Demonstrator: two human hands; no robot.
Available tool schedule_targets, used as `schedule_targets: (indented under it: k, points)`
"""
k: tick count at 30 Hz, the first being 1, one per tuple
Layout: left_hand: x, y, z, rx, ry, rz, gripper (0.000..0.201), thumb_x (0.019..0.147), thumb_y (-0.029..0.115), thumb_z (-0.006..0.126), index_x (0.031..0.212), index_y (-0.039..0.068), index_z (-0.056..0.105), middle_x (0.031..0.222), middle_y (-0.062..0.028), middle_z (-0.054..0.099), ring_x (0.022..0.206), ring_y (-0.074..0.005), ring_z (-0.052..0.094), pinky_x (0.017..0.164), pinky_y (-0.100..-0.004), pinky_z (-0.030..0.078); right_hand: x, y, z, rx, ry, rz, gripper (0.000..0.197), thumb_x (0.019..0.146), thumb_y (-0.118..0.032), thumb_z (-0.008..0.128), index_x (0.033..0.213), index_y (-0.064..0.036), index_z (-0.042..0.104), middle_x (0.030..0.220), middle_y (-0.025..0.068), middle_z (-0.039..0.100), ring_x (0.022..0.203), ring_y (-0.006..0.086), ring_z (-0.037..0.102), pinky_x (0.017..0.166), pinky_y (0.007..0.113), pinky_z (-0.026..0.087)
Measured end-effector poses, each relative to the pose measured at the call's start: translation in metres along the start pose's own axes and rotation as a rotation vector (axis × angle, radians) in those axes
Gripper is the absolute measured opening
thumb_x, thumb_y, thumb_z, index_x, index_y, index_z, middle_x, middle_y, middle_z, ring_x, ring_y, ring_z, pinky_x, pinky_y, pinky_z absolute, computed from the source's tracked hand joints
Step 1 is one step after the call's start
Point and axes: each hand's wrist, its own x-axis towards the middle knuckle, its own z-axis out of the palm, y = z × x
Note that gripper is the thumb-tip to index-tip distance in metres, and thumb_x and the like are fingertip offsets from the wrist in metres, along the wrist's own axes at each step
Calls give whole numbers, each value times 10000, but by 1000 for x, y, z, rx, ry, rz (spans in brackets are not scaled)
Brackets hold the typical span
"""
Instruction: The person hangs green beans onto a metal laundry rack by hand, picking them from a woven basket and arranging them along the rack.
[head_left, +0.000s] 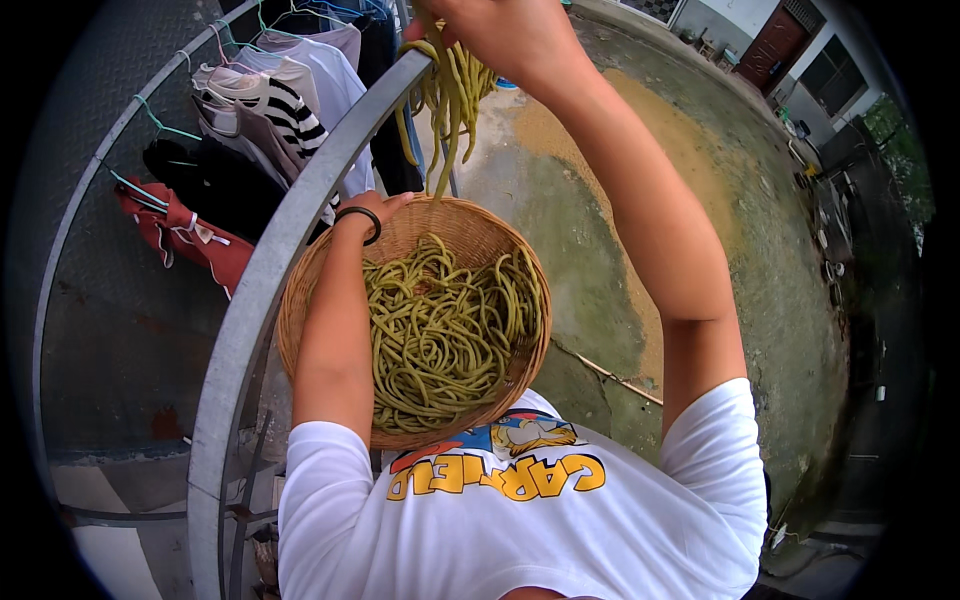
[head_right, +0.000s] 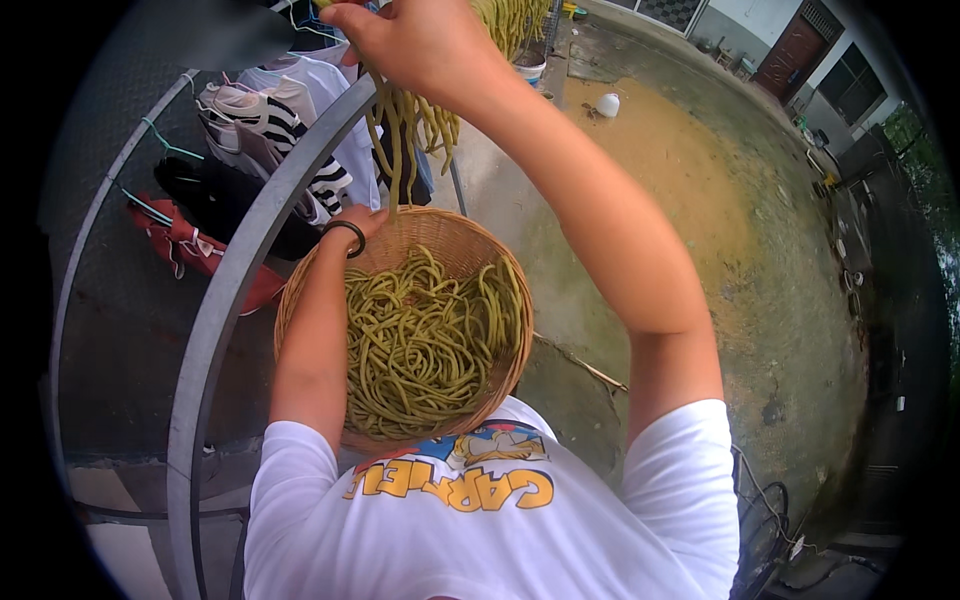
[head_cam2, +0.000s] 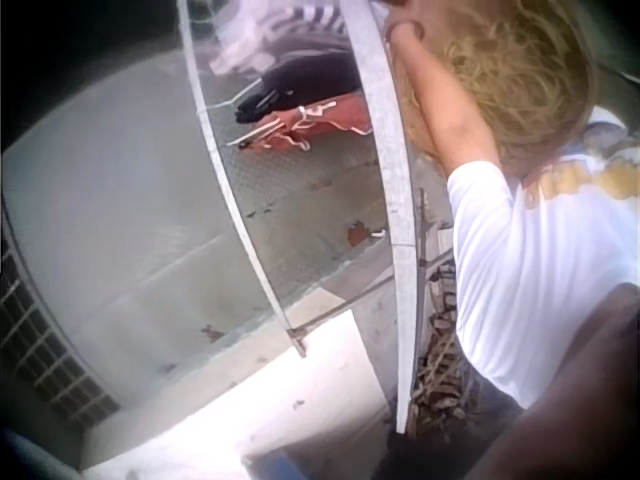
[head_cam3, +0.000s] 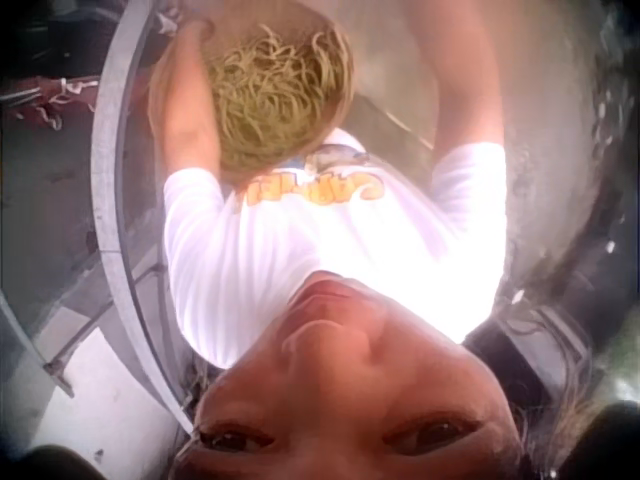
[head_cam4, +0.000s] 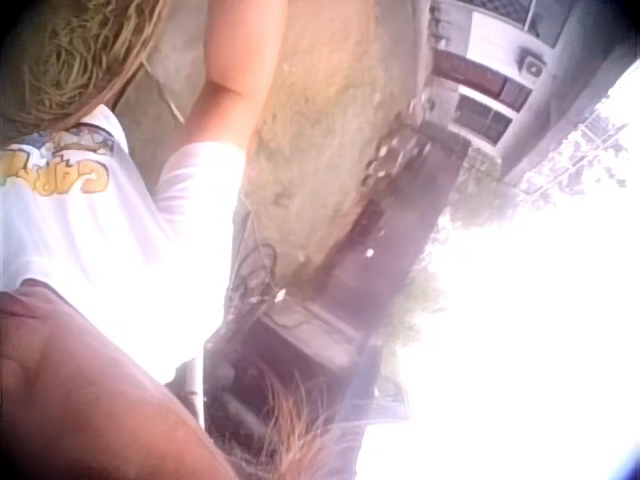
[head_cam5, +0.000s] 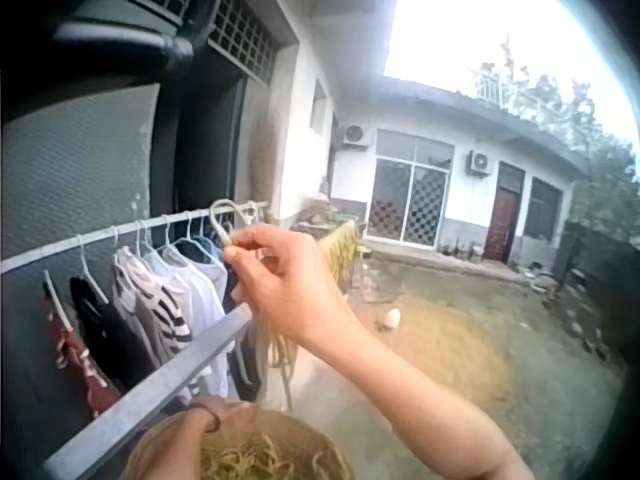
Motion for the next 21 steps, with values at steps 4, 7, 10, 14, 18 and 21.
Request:
schedule_targets:
  k: [4, 7, 10, 14, 18, 21]
  points:
    - [-20, 28, -25, -15, -164, -45, 919, 744, 815, 400, 1067, -5, 661, 1058, -230, 648, 1002, -356, 627, 864, -428, 466, 31, 33, 9, -647, -36, -140, 216, 815, -217, 626, 946, -53, 677, 876, 160, 673, 750, 294, 665, 694, 389, 518]
    - [-21, 25, -18, 19, -16, 0, 942, 743, 845, 351, 896, -21, 690, 894, -219, 672, 879, -322, 658, 787, -449, 491, 41, 61, 12, -783, -172, 10, 304, 797, -286, 649, 1061, -139, 687, 968, 119, 691, 848, 270, 671, 799, 384, 516]
    - [-16, 6, -14, 2, -22, -1, 946, 750, 843, 342, 910, -22, 688, 909, -219, 670, 878, -328, 655, 799, -463, 480, 34, 64, 7, -789, -191, -33, 285, 760, -278, 646, 1014, -164, 711, 937, 114, 695, 890, 284, 663, 815, 400, 514]
    - [-23, 7, -20, -43, -83, -63, 984, 745, 819, 391, 1054, -81, 638, 1076, -280, 622, 1043, -386, 605, 884, -426, 454, 4, 41, -10, -890, -270, -47, 181, 749, -227, 636, 867, -123, 725, 905, 110, 692, 888, 286, 655, 761, 406, 528]
    - [-34, 23, -31, -32, -103, -80, 976, 746, 814, 400, 1056, -81, 638, 1066, -283, 624, 1028, -380, 614, 868, -425, 461, -13, 54, -7, -1054, -78, -244, 152, 734, -225, 636, 770, -98, 712, 861, 101, 681, 832, 281, 653, 713, 409, 530]
    - [-26, 20, -24, -45, -93, -51, 987, 742, 815, 406, 1068, -89, 631, 1061, -287, 624, 1024, -375, 617, 864, -426, 466, -22, 47, -4, -1134, 29, -251, 146, 741, -217, 643, 774, -87, 700, 823, 96, 666, 793, 271, 648, 672, 404, 526]
